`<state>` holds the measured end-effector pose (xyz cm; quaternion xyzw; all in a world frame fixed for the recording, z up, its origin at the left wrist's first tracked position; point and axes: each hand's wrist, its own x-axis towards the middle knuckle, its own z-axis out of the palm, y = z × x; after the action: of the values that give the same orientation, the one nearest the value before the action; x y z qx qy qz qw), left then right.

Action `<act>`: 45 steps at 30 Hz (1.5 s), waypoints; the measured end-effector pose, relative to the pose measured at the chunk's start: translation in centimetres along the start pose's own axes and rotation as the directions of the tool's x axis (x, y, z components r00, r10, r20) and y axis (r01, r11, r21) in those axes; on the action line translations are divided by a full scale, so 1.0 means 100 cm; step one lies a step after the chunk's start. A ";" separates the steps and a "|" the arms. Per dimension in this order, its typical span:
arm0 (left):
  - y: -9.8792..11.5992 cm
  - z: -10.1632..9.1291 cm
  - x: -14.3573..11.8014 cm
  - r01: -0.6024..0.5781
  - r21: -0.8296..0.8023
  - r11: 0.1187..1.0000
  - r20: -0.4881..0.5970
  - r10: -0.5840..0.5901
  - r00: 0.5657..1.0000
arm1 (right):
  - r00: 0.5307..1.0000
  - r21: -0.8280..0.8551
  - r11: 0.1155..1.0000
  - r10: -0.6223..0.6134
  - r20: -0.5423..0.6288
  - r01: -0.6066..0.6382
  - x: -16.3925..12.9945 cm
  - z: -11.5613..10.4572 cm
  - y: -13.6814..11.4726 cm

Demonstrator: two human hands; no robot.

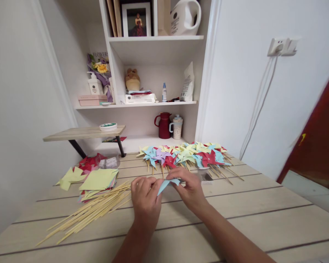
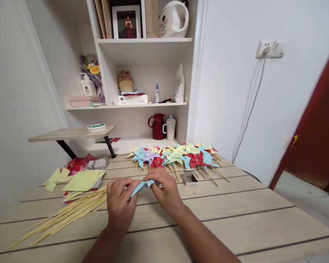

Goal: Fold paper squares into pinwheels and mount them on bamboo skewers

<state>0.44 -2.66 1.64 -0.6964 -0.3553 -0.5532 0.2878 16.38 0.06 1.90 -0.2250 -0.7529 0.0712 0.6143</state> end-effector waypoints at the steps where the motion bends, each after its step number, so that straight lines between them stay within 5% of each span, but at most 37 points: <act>1: 0.000 -0.001 0.001 -0.025 0.028 0.999 -0.009 0.025 1.000 | 1.000 0.006 1.000 0.007 -0.005 -0.006 0.001 0.000 0.000; 12: 0.002 -0.005 0.000 -0.138 0.131 0.982 0.003 0.139 0.990 | 0.999 0.003 1.000 -0.009 0.054 0.009 0.004 -0.010 0.001; 33: 0.006 -0.006 0.001 -0.131 0.142 0.981 -0.013 0.134 0.991 | 0.998 -0.014 0.999 0.030 0.055 -0.030 -0.001 -0.003 0.000; 36: 0.006 -0.003 -0.002 -0.109 0.124 0.986 -0.013 0.111 0.994 | 0.994 -0.002 0.997 0.078 0.079 -0.078 -0.003 -0.003 0.000; 39: 0.000 0.005 -0.007 0.041 0.034 0.999 0.064 -0.043 0.997 | 0.971 0.001 0.981 0.194 0.136 -0.196 -0.003 0.000 0.005; 42: -0.010 0.017 -0.013 0.395 -0.184 0.900 0.247 -0.346 0.905 | 0.897 0.049 0.909 0.398 0.193 -0.414 -0.002 0.004 0.012; 45: -0.017 0.023 -0.015 0.731 -0.347 0.588 0.460 -0.573 0.679 | 0.816 0.182 0.798 0.540 0.206 -0.574 -0.002 0.007 0.016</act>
<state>0.18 -0.08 -0.30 -0.6385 -0.4694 -0.5801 -0.1885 16.16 1.55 0.96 -0.3566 -0.6811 0.3539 0.5326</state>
